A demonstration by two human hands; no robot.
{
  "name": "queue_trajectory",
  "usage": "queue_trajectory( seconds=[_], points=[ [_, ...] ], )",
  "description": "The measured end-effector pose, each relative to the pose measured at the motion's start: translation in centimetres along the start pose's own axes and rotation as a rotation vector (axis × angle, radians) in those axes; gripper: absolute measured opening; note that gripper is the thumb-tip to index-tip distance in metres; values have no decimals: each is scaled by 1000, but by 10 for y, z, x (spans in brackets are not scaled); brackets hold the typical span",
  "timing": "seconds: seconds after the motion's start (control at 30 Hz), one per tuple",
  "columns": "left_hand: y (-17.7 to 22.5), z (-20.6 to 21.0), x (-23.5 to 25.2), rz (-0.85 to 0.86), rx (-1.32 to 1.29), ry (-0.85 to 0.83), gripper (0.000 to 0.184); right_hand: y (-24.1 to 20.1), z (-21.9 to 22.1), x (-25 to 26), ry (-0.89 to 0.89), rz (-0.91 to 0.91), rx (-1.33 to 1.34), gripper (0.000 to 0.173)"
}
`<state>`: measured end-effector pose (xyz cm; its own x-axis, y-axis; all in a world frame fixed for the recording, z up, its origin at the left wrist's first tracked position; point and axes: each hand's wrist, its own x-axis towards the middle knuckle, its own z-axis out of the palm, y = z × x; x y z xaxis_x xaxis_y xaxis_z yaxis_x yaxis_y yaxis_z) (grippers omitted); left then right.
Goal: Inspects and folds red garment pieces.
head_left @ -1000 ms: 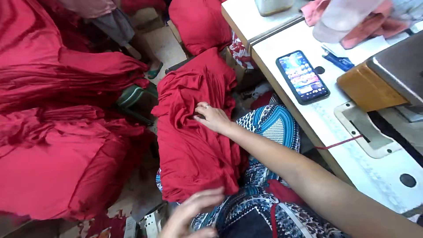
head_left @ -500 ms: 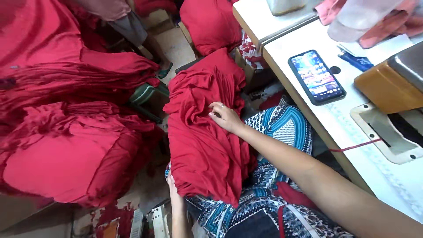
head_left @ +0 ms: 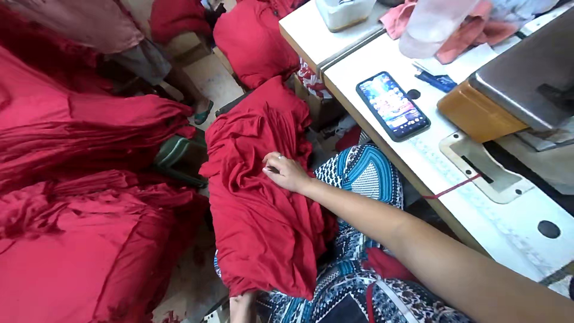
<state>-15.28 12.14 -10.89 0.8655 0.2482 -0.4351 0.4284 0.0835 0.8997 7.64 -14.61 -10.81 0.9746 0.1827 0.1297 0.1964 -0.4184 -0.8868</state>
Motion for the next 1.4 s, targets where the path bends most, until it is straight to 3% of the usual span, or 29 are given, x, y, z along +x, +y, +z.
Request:
queue_trajectory(
  seconds=[0.1, 0.17, 0.3, 0.53, 0.63, 0.8, 0.87, 1.03, 1.17, 1.23, 1.33, 1.4],
  points=[
    [15, 32, 2, 13, 461, 199, 50, -3, -3, 2, -33, 34, 0, 28],
    [17, 45, 6, 62, 513, 272, 61, -2, -2, 3, -30, 29, -2, 28],
    [-7, 43, 13, 132, 370, 316, 51, 1, -4, 4, -43, 31, 1, 29],
    [13, 40, 25, 88, 180, 157, 21, 5, -10, 12, -26, 83, 70, 36],
    [-8, 30, 35, 139, 1, 92, 22, 3, -18, 24, -59, 145, 56, 42],
    [-5, 45, 33, 150, -101, 113, 19, -9, -25, 39, -76, 289, -99, 27],
    [0, 51, 27, 198, -115, 121, 20, -12, -23, 37, -34, 345, -131, 38],
    [-12, 46, 29, 236, -64, 166, 26, -2, -19, 26, 99, 466, -110, 85],
    [-50, 18, 46, 245, -26, 168, 26, 1, -19, 23, 16, 588, -92, 106],
    [-21, 24, 31, 162, 86, 137, 29, 0, -19, 24, -15, 616, -93, 114],
    [40, 46, 6, -47, 290, 126, 30, 1, -22, 29, -80, 625, -140, 111],
    [39, 47, 0, -16, 297, 115, 35, -1, -26, 30, -131, 630, -178, 107]
  ],
)
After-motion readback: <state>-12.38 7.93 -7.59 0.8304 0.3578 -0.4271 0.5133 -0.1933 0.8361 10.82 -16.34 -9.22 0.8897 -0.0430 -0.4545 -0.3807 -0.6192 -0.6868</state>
